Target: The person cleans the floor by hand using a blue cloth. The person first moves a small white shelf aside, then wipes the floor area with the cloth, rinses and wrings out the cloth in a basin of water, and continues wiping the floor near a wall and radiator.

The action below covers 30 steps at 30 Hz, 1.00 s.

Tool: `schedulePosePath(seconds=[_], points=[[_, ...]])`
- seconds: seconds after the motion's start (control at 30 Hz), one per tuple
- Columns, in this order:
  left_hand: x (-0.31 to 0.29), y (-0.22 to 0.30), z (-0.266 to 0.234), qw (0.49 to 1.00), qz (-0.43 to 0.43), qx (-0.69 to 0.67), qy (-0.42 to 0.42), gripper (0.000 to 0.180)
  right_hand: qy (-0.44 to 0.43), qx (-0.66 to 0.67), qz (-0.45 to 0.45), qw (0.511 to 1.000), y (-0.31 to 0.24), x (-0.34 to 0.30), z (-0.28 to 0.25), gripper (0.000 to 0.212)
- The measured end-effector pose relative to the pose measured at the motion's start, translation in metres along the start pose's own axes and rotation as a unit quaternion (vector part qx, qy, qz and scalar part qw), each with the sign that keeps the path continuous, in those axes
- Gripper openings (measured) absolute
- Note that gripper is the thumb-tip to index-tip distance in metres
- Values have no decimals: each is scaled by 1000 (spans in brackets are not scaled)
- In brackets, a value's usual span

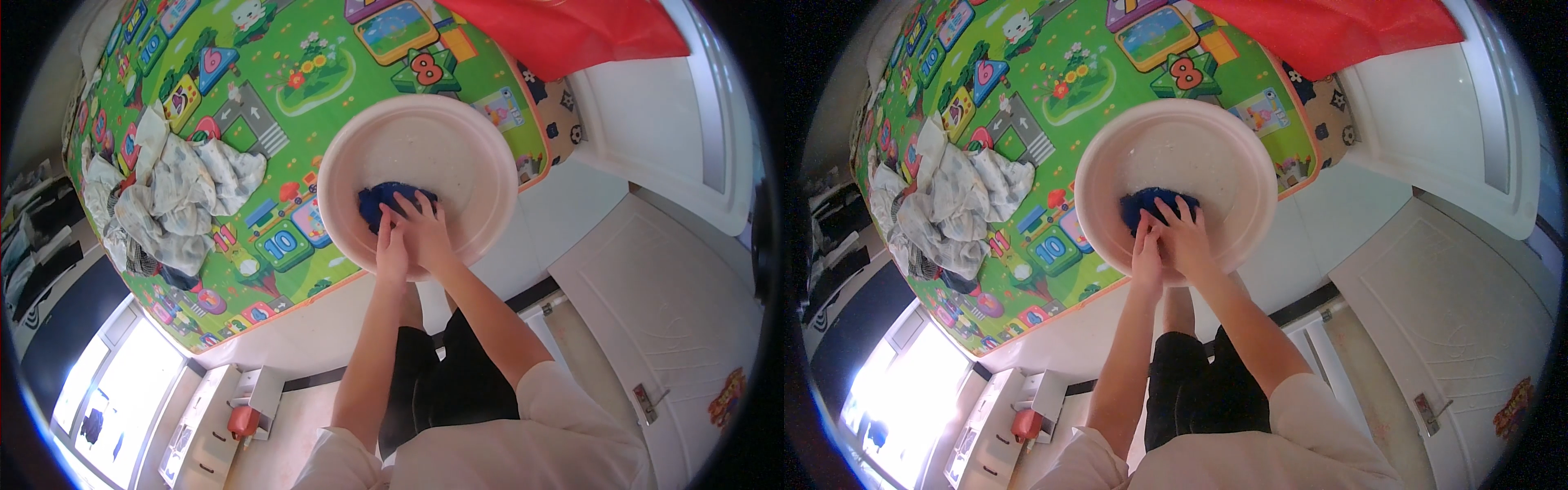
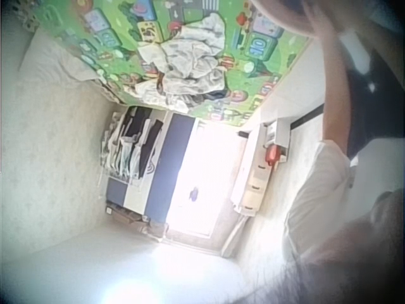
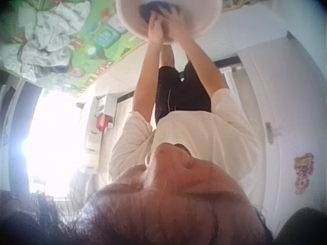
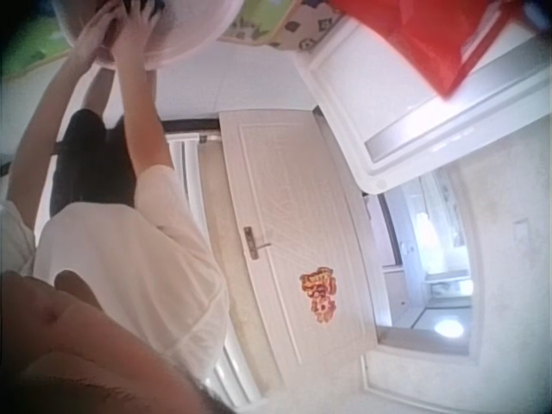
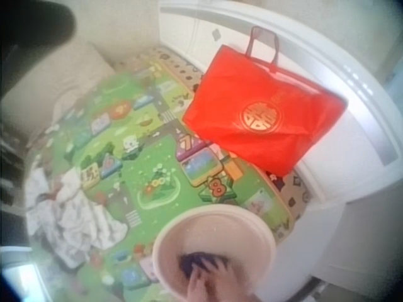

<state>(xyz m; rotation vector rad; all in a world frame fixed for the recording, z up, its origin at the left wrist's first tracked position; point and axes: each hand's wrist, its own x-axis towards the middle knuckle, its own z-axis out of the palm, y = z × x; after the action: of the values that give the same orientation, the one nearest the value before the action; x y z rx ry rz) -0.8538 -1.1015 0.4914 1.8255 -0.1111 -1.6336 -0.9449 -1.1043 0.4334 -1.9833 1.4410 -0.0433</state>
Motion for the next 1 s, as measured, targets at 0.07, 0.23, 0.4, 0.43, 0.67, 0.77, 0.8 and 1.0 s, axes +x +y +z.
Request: schedulePosePath(seconds=[0.07,0.23,0.4,0.43,0.67,0.77,0.8,1.0], points=[[-2,-2,3,999,-4,-37,17,58,-9,-26,2,1000,-1,11,5,55],[-3,-9,-9,997,26,-64,31,57,-7,-69,-10,998,-12,28,9,46],[-3,-7,-18,998,13,-67,14,56,35,-61,8,997,-10,41,13,37],[-2,-5,-18,997,8,-75,6,56,74,-37,21,996,-11,41,12,34],[-12,18,-17,982,56,-169,58,58,61,491,154,855,-24,13,-9,23],[-11,21,-14,978,94,-177,55,58,36,614,204,762,-16,2,-4,29],[-10,21,-14,982,78,-167,40,58,34,582,212,784,-15,3,-3,37],[5,3,-27,987,-15,-157,12,55,56,206,130,968,-26,4,-11,59]])
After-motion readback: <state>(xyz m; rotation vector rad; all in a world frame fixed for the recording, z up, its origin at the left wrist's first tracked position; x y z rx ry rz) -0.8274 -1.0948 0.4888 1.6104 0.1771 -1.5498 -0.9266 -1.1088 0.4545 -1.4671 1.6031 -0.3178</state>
